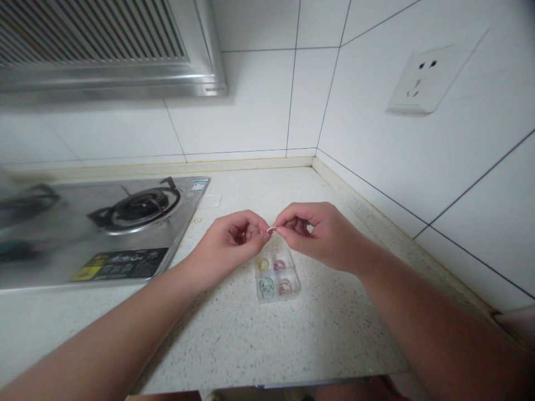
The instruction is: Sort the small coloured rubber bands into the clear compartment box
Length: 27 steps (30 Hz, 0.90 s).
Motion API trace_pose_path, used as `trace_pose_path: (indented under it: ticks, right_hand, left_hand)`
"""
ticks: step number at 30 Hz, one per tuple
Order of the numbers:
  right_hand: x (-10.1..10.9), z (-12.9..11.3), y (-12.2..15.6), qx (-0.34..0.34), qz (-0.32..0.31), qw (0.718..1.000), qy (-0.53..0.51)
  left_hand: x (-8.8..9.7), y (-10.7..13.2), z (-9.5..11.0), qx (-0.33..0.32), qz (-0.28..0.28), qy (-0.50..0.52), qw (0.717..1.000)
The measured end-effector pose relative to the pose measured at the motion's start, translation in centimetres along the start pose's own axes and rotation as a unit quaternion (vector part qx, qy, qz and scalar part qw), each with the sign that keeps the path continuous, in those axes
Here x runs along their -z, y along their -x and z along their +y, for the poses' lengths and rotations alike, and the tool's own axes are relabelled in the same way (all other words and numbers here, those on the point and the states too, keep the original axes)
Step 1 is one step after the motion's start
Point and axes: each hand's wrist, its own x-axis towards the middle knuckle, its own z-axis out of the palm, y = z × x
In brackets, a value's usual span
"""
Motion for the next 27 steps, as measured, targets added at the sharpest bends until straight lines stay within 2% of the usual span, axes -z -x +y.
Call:
trace_pose_path:
  ticks: [27]
  right_hand:
    - [0.16, -0.29, -0.13, 0.002, -0.008, 1.0, -0.002]
  left_hand:
    - [0.03, -0.07, -0.03, -0.013, -0.001, -0.005, 1.0]
